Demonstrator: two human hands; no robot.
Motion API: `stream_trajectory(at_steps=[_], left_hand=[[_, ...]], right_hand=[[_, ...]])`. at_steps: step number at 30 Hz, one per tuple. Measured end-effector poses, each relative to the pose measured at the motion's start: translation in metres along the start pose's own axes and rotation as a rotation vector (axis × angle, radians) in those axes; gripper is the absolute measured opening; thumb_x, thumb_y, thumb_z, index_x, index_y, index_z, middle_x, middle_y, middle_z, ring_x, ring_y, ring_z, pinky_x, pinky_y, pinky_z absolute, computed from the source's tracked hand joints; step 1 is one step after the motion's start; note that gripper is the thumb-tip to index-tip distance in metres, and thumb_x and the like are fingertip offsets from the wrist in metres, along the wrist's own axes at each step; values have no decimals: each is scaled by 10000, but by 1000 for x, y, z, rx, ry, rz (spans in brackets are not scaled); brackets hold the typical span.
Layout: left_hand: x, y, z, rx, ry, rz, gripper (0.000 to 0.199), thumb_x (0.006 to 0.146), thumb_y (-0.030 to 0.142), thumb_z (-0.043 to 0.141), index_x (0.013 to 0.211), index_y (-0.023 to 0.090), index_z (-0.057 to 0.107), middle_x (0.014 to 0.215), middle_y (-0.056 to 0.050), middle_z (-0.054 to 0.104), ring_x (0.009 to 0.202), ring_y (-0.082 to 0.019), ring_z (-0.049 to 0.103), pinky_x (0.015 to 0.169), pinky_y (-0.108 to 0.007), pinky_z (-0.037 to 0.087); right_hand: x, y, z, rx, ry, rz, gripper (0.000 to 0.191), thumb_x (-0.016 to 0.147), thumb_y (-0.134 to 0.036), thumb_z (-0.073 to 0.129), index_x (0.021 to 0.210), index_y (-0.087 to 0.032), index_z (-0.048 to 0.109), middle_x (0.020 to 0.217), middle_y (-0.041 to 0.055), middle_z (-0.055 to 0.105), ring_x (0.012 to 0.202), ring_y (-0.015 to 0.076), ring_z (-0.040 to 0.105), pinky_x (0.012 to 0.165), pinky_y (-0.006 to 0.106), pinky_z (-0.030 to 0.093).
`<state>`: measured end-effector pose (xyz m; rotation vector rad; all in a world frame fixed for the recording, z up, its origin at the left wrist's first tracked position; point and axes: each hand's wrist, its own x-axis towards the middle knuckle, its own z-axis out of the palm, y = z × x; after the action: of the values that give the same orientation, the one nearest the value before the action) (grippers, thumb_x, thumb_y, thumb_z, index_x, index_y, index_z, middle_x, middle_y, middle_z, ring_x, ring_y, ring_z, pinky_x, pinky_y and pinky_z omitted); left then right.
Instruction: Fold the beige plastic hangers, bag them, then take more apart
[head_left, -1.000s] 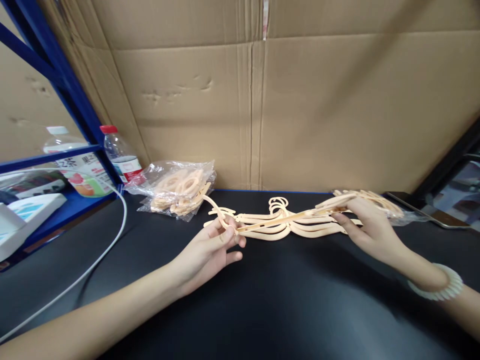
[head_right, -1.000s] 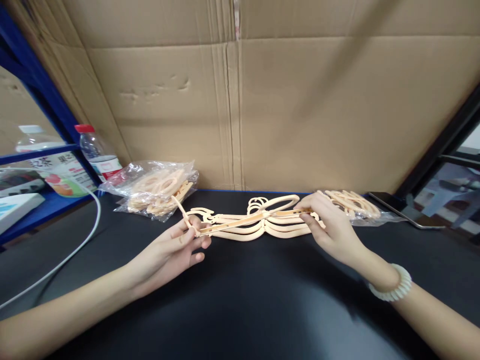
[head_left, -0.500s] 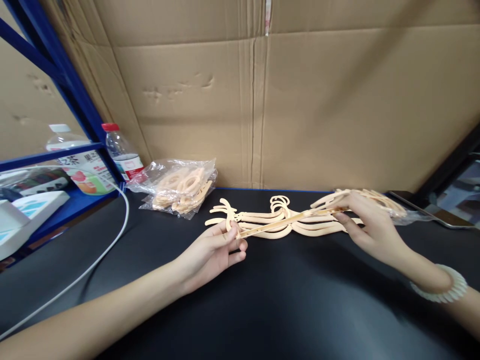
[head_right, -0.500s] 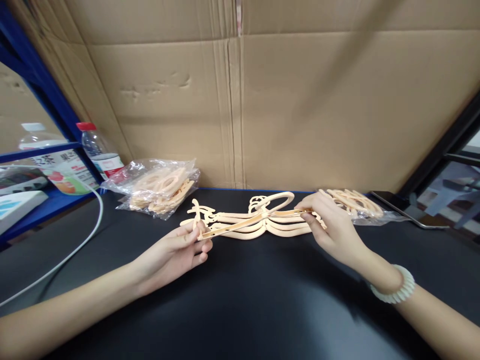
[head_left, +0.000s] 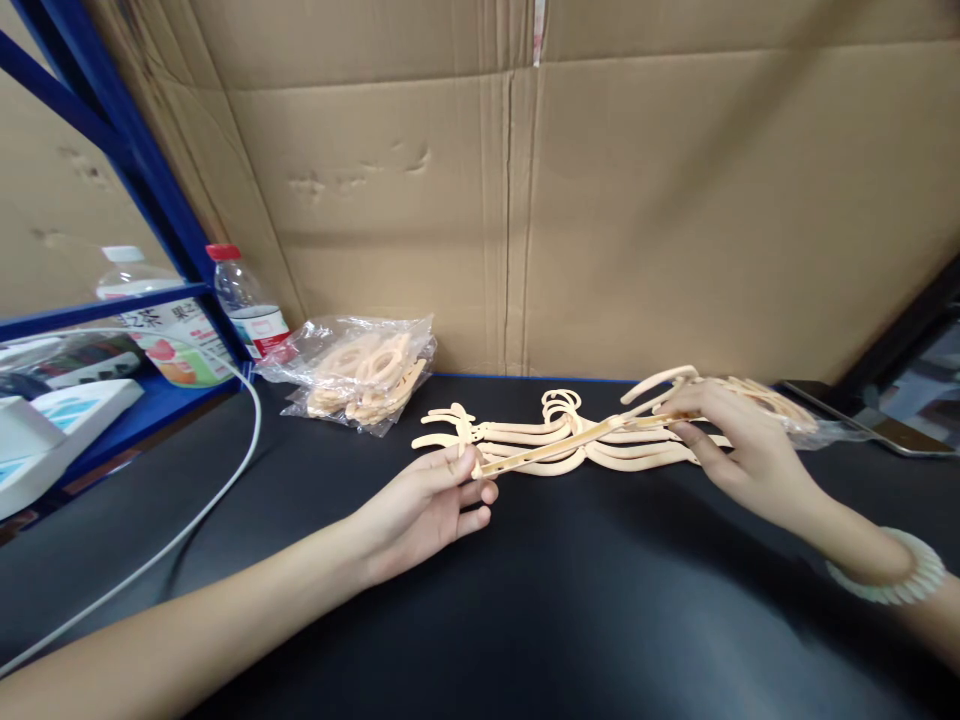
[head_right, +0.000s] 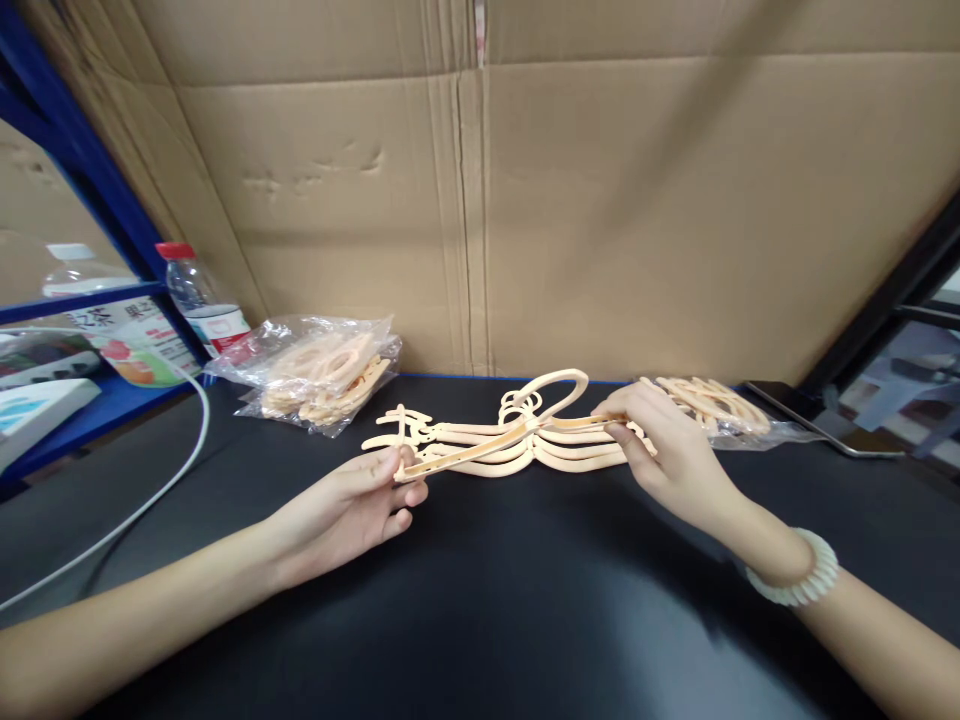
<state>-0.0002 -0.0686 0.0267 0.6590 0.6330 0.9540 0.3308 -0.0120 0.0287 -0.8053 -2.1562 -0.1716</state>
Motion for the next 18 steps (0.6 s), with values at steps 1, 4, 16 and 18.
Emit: stream_trajectory(at_steps=[1,4,16,18], left_hand=[[0,0,0,-4,6,-2,204,740,209,814,756,131,626,737,-9,606,684,-114,620,600,-205,554],[0,1,-1,-16,25,-16,203,724,197,824,767,131,637,741,-6,607,673,-111,628,562,-185,552],[1,2,-2,-15,45,-57,147,762,199,787,801,141,657,783,-3,603,660,-98,629,449,-131,506],[0,3,-3,-5,53,-64,144,772,208,779,814,147,656,797,-6,601,673,-102,630,443,-129,496]], right_hand=[[0,0,0,-4,1,-4,85,944,-179,486,957,-208,566,902,68,628,841,226,588,792,380,445],[0,0,0,-22,6,-23,81,942,-170,491,953,-205,563,898,64,630,839,222,590,791,369,445],[1,-1,-1,-49,6,-51,111,948,-169,462,968,-228,554,891,60,640,832,231,589,778,386,448],[1,-2,-2,-49,-7,-44,116,951,-168,458,968,-229,555,893,71,642,838,239,590,772,392,448]])
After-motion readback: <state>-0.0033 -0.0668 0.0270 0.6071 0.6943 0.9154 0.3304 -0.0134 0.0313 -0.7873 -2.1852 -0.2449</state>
